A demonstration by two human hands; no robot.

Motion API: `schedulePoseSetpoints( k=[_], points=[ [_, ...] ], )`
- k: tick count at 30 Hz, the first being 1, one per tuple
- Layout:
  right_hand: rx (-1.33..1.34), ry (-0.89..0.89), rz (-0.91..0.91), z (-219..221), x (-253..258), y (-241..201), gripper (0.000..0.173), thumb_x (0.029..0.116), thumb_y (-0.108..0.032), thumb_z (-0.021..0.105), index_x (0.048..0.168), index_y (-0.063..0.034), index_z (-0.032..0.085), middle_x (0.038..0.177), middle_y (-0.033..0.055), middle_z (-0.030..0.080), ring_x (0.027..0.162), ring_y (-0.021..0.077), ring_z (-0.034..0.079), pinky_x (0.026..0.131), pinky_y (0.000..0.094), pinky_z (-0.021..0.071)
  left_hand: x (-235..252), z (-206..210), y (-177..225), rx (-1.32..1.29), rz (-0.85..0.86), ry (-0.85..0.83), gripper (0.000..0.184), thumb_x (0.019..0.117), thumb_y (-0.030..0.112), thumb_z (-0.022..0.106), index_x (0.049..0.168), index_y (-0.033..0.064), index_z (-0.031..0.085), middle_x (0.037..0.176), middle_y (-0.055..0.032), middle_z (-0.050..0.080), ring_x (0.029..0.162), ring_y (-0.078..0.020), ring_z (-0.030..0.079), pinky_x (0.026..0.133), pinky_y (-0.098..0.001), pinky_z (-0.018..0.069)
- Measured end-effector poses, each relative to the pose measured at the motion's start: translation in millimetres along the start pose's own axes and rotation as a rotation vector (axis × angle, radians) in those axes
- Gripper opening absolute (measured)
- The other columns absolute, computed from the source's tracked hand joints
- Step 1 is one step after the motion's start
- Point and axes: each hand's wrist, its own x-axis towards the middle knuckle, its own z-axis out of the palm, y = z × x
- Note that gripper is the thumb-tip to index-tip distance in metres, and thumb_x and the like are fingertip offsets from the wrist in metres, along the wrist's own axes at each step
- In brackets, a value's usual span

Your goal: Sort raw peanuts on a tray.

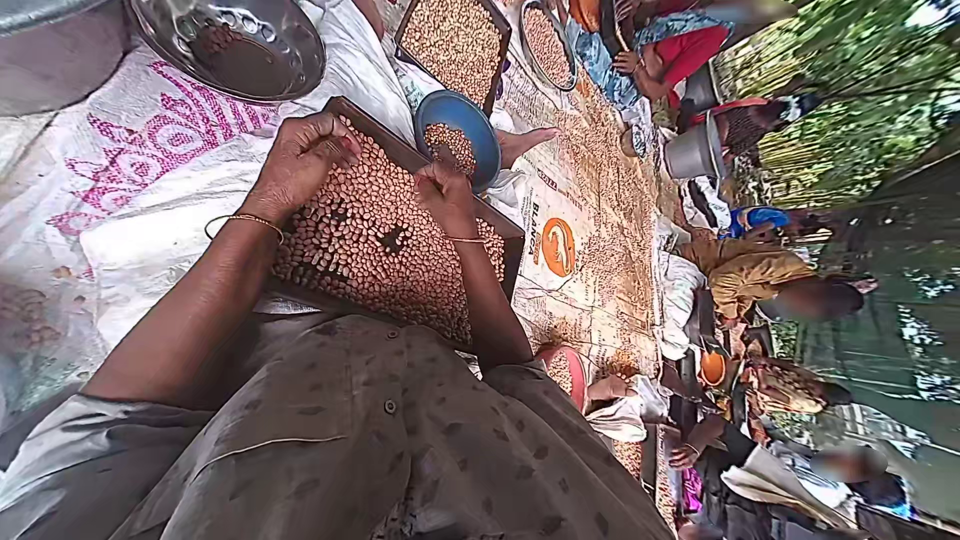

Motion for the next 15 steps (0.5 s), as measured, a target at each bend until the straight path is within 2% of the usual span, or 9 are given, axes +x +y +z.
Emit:
schedulePoseSetpoints(
  k=[2,3,4,6,7,10,11,13,15],
  points=[
    [-0.288,-0.14,0.008,14.1,-16.4,16.7,0.016,0.0981,-0.01,0.061,0.1,0.0003,0.073,0.089,0.0153,0.073,0.084,0.0278,0.071,0.08,0.0481,0.0564,-2.9,0.4,5.6,0.047,-0.053,-0.22,0.027,0.1055,0.014,0.046,0.101,0.0035,0.07,0.093,-0.0006,0.071,0.082,-0.0024,0.065,0.082,-0.0259,0.0552],
    [-0.366,-0.181,0.006,22.1,-24.2,23.8,0.016,0.098,-0.009,0.061,0.098,0.0002,0.074,0.094,0.0167,0.074,0.09,0.0306,0.072,0.084,0.0502,0.0562,-3.5,0.9,5.6,0.098,-0.101,-0.334,0.026,0.1052,0.015,0.049,0.099,0.0066,0.073,0.092,-0.001,0.073,0.081,-0.0056,0.067,0.08,-0.0299,0.0546],
    [-0.411,-0.207,0.0,29.7,-31.5,29.2,0.016,0.0989,-0.009,0.061,0.099,0.0009,0.074,0.1,0.0181,0.073,0.097,0.0325,0.071,0.089,0.0501,0.0555,-3.8,1.2,4.9,0.178,-0.13,-0.453,0.026,0.1061,0.015,0.051,0.098,0.008,0.075,0.09,-0.002,0.073,0.081,-0.0092,0.067,0.079,-0.035,0.0544],
    [-0.461,-0.181,-0.086,42.4,-42.2,38.4,0.015,0.0985,-0.007,0.061,0.098,0.0024,0.073,0.11,0.0203,0.072,0.104,0.0346,0.071,0.09,0.0492,0.0576,-5.4,4.1,-1.7,0.345,-0.118,-0.642,0.025,0.1044,0.014,0.054,0.093,0.0092,0.077,0.085,-0.0061,0.071,0.082,-0.0198,0.066,0.079,-0.0498,0.0499],
    [-0.485,-0.171,-0.121,45.4,-43.8,39.6,0.016,0.0983,-0.006,0.06,0.099,0.0025,0.073,0.11,0.0203,0.07,0.099,0.0346,0.071,0.085,0.0485,0.0586,-5.8,5.7,-4.3,0.409,-0.101,-0.697,0.025,0.1034,0.014,0.056,0.091,0.0098,0.077,0.082,-0.0072,0.071,0.082,-0.0229,0.066,0.078,-0.0535,0.0493],
    [-0.584,-0.191,-0.136,48.5,-44.3,33.0,0.019,0.0988,-0.009,0.059,0.106,0.003,0.072,0.115,0.0221,0.067,0.099,0.0359,0.071,0.081,0.0488,0.0593,-4.6,7.1,-3.9,0.458,-0.123,-0.736,0.024,0.1038,0.013,0.058,0.09,0.0102,0.078,0.081,-0.0066,0.07,0.081,-0.0227,0.066,0.078,-0.0527,0.0491],
    [-0.581,-0.186,-0.134,48.8,-42.3,33.8,0.019,0.097,-0.01,0.06,0.104,0.0033,0.071,0.115,0.0222,0.068,0.098,0.0356,0.072,0.08,0.049,0.0596,-4.1,6.6,-4.9,0.456,-0.135,-0.732,0.024,0.104,0.014,0.057,0.091,0.0105,0.078,0.082,-0.0064,0.071,0.081,-0.0223,0.066,0.079,-0.0525,0.0497],
    [-0.341,-0.118,-0.086,44.8,-35.8,43.7,0.014,0.0924,-0.009,0.063,0.094,0.0038,0.068,0.1,0.0176,0.069,0.086,0.0285,0.07,0.074,0.0441,0.0578,-5.0,6.9,-6.8,0.446,-0.145,-0.725,0.024,0.1038,0.013,0.057,0.092,0.01,0.078,0.081,-0.0064,0.071,0.08,-0.0221,0.066,0.078,-0.0522,0.0495],
    [0.209,-0.027,0.027,32.5,-27.8,49.2,0.01,0.0942,-0.002,0.06,0.097,0.0068,0.065,0.087,0.0128,0.068,0.069,0.0165,0.066,0.065,0.0323,0.0585,-5.1,5.9,-9.2,0.457,-0.145,-0.722,0.023,0.1035,0.011,0.057,0.093,0.0097,0.078,0.083,-0.0061,0.072,0.081,-0.0221,0.066,0.08,-0.0526,0.0498]
  ],
)
